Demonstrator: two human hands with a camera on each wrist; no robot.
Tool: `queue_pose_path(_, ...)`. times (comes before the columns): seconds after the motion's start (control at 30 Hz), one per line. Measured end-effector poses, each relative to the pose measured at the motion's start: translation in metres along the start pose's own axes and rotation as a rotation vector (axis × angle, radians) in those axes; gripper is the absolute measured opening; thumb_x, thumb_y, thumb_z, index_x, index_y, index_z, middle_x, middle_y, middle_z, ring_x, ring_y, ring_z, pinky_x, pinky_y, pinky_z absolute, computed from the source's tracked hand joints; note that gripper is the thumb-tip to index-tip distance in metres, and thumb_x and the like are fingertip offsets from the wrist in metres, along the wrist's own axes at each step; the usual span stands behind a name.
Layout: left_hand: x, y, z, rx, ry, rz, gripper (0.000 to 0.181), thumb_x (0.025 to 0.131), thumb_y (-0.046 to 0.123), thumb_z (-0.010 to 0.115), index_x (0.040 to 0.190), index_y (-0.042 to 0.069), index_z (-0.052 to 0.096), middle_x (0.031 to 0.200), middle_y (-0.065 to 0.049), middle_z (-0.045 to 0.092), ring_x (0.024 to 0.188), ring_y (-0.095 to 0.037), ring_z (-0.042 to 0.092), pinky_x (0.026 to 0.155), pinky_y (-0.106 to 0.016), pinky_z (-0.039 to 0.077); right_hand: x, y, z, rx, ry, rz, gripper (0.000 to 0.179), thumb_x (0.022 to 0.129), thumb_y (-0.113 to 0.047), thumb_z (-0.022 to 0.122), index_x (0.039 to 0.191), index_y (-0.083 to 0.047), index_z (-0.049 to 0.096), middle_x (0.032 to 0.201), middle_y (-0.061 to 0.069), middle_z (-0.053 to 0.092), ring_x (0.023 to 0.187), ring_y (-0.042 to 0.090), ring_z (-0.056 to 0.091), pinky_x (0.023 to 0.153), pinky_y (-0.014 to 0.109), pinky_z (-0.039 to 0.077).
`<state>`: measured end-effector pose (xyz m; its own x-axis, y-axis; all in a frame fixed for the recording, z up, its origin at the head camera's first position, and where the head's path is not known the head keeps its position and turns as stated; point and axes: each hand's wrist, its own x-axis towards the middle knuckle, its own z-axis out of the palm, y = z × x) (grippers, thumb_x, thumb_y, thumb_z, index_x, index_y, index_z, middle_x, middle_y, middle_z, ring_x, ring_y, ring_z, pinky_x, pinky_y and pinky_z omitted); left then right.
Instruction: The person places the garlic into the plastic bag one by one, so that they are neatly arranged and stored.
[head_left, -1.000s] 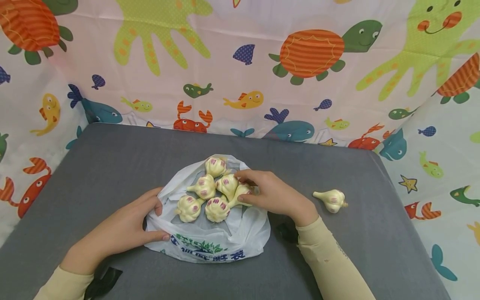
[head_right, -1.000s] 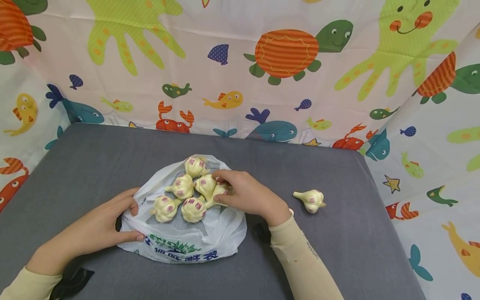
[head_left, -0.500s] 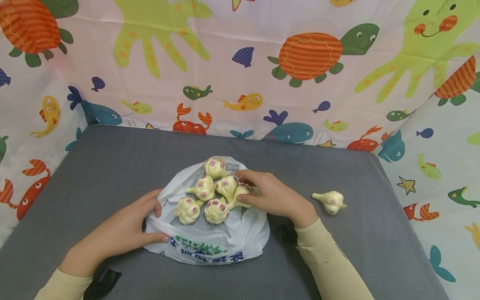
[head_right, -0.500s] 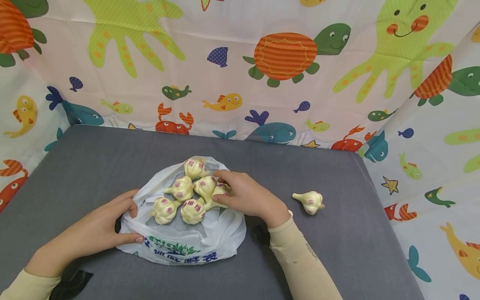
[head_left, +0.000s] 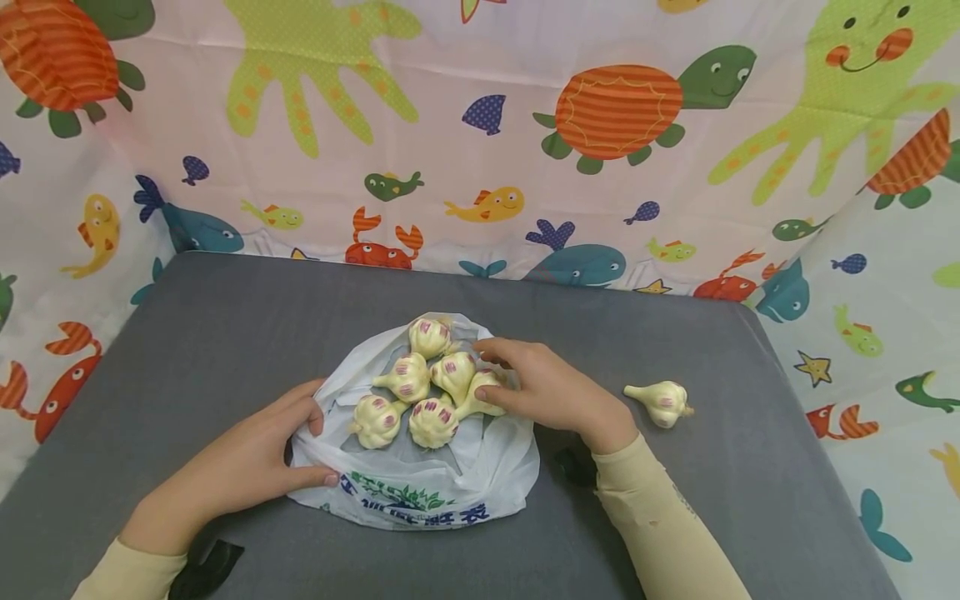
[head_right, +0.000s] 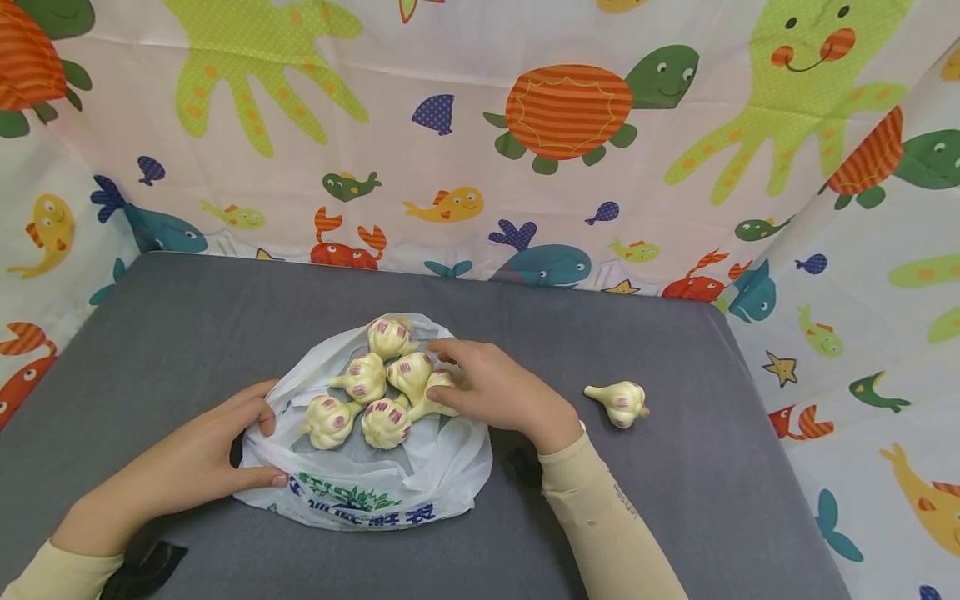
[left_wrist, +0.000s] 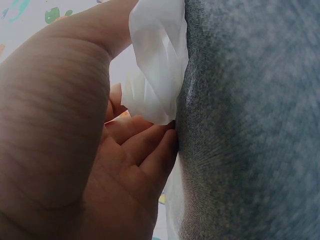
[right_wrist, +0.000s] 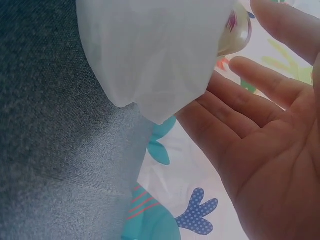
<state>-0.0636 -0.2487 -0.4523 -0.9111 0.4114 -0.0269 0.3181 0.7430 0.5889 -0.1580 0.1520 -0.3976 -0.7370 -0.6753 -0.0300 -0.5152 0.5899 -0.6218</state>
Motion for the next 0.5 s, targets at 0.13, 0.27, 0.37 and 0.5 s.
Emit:
queue_pose_path(0.13, -0.0009, -0.0011, 0.0007, 0.000, 0.005, 0.021, 0.058, 0.080, 0.063, 0.092, 0.102, 0.027, 0.052, 0.168, -0.008, 0.045, 0.134, -0.027, 0.058, 0.093, -0.046, 0.054, -0.0003, 0.0003, 0.0005, -0.008, -0.003, -0.009, 0.058, 0.105, -0.032, 0.076, 0.154, -0.006, 0.058, 0.147, 0.010, 0.067, 0.131, 0.028, 0.066, 0.107, 0.052, 0.054)
queue_pose_path(0.27, -0.0019, -0.0015, 0.0006, -0.001, 0.013, 0.033, 0.057, 0.081, 0.061, 0.093, 0.102, 0.028, 0.051, 0.168, -0.006, 0.045, 0.132, -0.025, 0.058, 0.091, -0.042, 0.053, -0.0003, -0.0001, 0.0008, -0.015, -0.005, -0.017, 0.058, 0.105, -0.033, 0.076, 0.154, -0.007, 0.057, 0.148, 0.009, 0.066, 0.131, 0.028, 0.066, 0.108, 0.051, 0.054)
queue_pose_path(0.37, -0.0016, -0.0012, 0.0003, -0.003, 0.016, 0.036, 0.058, 0.081, 0.062, 0.092, 0.102, 0.028, 0.051, 0.167, -0.005, 0.045, 0.132, -0.024, 0.057, 0.091, -0.042, 0.053, -0.0005, -0.0002, 0.0008, -0.014, -0.005, -0.015, 0.058, 0.105, -0.032, 0.076, 0.155, -0.007, 0.057, 0.148, 0.009, 0.066, 0.131, 0.027, 0.066, 0.108, 0.051, 0.054)
queue_pose_path(0.5, -0.0007, -0.0004, 0.0000, -0.003, 0.013, 0.036, 0.058, 0.081, 0.064, 0.091, 0.102, 0.028, 0.051, 0.168, -0.005, 0.045, 0.133, -0.025, 0.057, 0.093, -0.044, 0.053, -0.0009, -0.0003, 0.0007, -0.010, -0.009, -0.012, 0.058, 0.105, -0.031, 0.076, 0.155, -0.008, 0.057, 0.149, 0.007, 0.066, 0.131, 0.027, 0.066, 0.109, 0.050, 0.054)
